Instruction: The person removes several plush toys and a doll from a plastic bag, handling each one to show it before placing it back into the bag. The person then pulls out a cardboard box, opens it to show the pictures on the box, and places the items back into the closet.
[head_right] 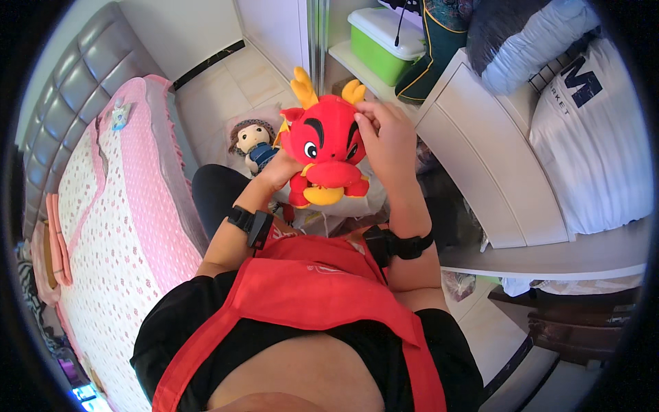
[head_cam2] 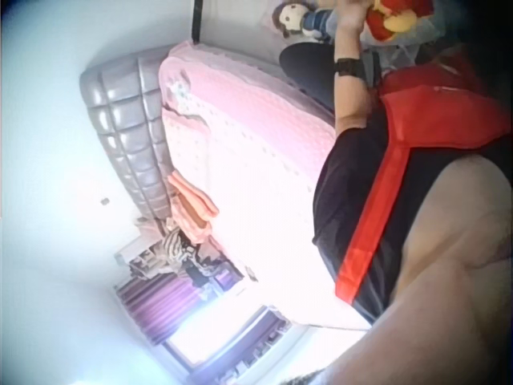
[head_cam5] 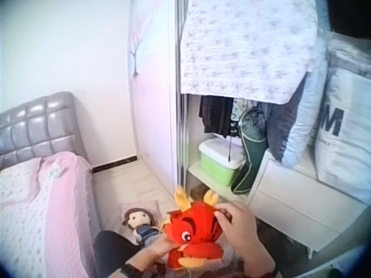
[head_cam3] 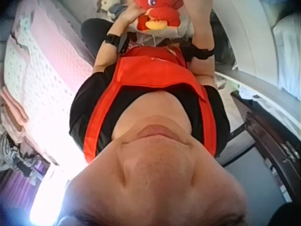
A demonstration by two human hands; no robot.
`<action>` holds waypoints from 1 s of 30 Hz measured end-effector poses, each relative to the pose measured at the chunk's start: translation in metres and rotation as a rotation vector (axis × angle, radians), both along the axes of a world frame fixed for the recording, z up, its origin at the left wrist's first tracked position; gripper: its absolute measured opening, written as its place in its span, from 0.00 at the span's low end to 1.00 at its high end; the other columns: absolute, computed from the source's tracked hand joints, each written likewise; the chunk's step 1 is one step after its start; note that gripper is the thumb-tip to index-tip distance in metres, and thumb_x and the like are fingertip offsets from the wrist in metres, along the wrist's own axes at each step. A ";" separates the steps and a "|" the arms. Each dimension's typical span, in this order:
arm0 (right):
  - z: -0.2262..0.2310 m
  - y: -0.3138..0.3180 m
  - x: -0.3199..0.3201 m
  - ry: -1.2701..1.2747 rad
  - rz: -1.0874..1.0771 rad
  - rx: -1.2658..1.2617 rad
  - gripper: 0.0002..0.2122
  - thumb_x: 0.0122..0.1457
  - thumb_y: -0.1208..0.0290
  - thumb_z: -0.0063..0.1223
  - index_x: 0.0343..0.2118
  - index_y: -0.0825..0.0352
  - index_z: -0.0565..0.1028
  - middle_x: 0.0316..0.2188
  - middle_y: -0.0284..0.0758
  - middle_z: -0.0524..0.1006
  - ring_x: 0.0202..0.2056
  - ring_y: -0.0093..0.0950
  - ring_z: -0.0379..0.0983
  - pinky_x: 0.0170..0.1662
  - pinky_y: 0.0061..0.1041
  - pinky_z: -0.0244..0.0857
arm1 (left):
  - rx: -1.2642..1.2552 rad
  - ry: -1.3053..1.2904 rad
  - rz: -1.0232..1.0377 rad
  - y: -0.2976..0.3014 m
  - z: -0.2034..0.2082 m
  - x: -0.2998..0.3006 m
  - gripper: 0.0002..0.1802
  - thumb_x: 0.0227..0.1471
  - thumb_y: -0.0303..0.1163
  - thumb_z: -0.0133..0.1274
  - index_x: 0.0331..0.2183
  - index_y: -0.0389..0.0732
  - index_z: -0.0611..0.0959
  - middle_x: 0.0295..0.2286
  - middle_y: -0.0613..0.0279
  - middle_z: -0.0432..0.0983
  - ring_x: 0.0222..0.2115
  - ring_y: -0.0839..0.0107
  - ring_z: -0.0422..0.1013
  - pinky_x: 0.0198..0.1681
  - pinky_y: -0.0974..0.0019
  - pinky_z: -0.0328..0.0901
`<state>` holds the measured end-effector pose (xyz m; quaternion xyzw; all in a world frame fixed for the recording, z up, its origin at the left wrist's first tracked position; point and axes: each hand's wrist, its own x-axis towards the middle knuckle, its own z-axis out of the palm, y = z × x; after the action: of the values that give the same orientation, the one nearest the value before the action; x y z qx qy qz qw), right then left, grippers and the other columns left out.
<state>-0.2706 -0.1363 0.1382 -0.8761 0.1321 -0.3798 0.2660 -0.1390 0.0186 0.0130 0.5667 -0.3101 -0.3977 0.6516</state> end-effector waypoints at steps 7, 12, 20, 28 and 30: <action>0.000 -0.005 -0.007 0.039 0.061 0.049 0.02 0.47 0.79 0.49 0.26 0.68 0.71 0.22 0.31 0.70 0.22 0.21 0.66 0.26 0.19 0.60 | 0.043 -0.072 0.064 0.011 0.005 -0.002 0.22 0.41 0.24 0.54 0.43 0.35 0.72 0.38 0.60 0.72 0.38 0.73 0.68 0.41 0.70 0.64; -0.002 -0.015 -0.007 -0.009 0.389 0.575 0.02 0.53 0.79 0.43 0.30 0.68 0.67 0.25 0.29 0.69 0.27 0.15 0.65 0.30 0.13 0.60 | 0.014 -0.253 0.001 0.010 0.004 -0.001 0.22 0.42 0.25 0.54 0.43 0.36 0.71 0.39 0.61 0.72 0.39 0.73 0.67 0.43 0.69 0.62; 0.010 -0.026 -0.010 -0.204 0.333 0.794 0.04 0.52 0.81 0.45 0.31 0.68 0.69 0.24 0.29 0.70 0.27 0.16 0.66 0.33 0.14 0.59 | 0.059 -0.303 -0.163 0.011 0.006 0.001 0.21 0.43 0.23 0.52 0.43 0.36 0.71 0.39 0.61 0.72 0.40 0.74 0.67 0.44 0.69 0.61; -0.002 -0.028 0.003 -0.198 0.290 0.664 0.16 0.53 0.75 0.46 0.46 0.69 0.63 0.40 0.38 0.72 0.40 0.23 0.67 0.43 0.18 0.59 | -0.111 0.267 -0.057 0.020 -0.009 0.000 0.26 0.43 0.22 0.52 0.47 0.37 0.66 0.42 0.60 0.68 0.42 0.68 0.66 0.45 0.66 0.63; -0.016 -0.029 -0.006 0.049 0.339 0.761 0.17 0.54 0.72 0.46 0.47 0.68 0.63 0.40 0.37 0.72 0.41 0.23 0.67 0.43 0.20 0.59 | -0.150 0.419 0.054 0.025 -0.019 0.003 0.27 0.44 0.26 0.53 0.48 0.37 0.65 0.42 0.60 0.68 0.42 0.67 0.66 0.45 0.65 0.63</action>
<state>-0.2768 -0.1652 0.1222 -0.7335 0.1234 -0.2337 0.6262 -0.1358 0.0436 -0.0064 0.4299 -0.1813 -0.4649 0.7525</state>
